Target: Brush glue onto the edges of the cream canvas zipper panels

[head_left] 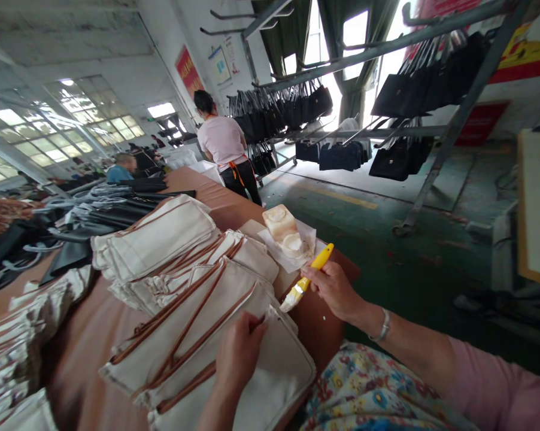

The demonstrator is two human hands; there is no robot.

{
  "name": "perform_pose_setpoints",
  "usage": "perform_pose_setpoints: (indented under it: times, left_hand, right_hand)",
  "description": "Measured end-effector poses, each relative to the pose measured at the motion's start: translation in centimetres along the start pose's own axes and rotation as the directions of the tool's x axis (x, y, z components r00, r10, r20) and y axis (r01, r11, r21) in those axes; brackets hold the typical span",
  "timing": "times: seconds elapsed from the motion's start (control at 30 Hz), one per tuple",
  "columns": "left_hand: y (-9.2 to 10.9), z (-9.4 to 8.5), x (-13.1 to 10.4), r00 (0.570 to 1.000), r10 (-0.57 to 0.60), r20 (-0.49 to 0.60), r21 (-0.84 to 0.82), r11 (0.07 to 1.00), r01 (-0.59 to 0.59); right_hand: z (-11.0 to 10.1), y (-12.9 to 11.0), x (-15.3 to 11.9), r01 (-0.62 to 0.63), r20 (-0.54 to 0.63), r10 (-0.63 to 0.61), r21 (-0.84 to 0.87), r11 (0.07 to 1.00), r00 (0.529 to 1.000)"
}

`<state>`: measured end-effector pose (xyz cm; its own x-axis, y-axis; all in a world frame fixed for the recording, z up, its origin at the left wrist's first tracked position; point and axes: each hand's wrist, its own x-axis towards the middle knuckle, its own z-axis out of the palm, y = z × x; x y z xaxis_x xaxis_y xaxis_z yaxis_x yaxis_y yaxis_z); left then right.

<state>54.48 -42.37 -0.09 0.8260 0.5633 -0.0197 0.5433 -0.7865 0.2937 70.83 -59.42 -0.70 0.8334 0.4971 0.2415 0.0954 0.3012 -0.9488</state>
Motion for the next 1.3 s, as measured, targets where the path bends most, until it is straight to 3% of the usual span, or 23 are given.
perform_pose_setpoints:
  times: [0.1,0.2,0.3,0.43,0.6,0.8,0.9,1.03,1.2,1.3]
  left_hand:
    - [-0.1,-0.1,-0.6,0.995,0.067,0.071,-0.21,0.976,-0.051]
    - [0.2,0.0,-1.2,0.993,0.072,0.097,-0.464,0.885,-0.019]
    - [0.5,-0.1,-1.7,0.995,0.071,0.072,-0.545,0.838,-0.02]
    - [0.7,0.0,-2.3,0.996,0.082,0.048,-0.552,0.833,-0.042]
    - [0.7,0.5,-3.1,0.993,0.116,-0.019,-0.535,0.838,-0.108]
    - [1.3,0.9,-5.0,0.971,0.172,-0.166,-0.483,0.845,-0.232]
    - [1.5,1.1,-5.5,0.952,0.179,-0.247,-0.427,0.862,-0.273]
    - [1.3,1.1,-5.4,0.949,0.174,-0.263,-0.369,0.891,-0.266]
    - [1.5,0.8,-5.5,0.956,0.179,-0.231,-0.348,0.903,-0.253]
    - [1.8,0.5,-5.6,0.964,0.168,-0.205,-0.347,0.909,-0.232]
  right_hand:
    - [1.3,0.1,0.1,0.038,0.099,-0.032,-0.055,0.998,0.995]
    - [2.5,0.2,0.2,0.111,0.18,-0.084,-0.145,0.983,0.98]
    - [2.9,0.0,0.4,0.2,0.18,-0.159,-0.241,0.95,0.971]
    - [2.5,-1.0,0.1,0.243,0.129,-0.216,-0.257,0.936,0.968]
    - [2.0,-1.3,0.1,0.319,0.236,-0.251,-0.321,0.891,0.939]
    - [0.2,-1.3,1.5,0.224,0.058,-0.218,-0.368,0.903,0.974]
    - [0.4,-1.5,0.9,0.172,0.154,-0.13,-0.309,0.935,0.98]
    - [0.7,-2.3,-0.1,0.032,0.331,0.014,-0.133,0.991,0.944]
    - [0.3,-2.6,0.2,0.07,0.166,-0.048,-0.13,0.989,0.985]
    - [0.7,-2.5,-0.3,0.02,0.282,0.012,-0.111,0.994,0.959]
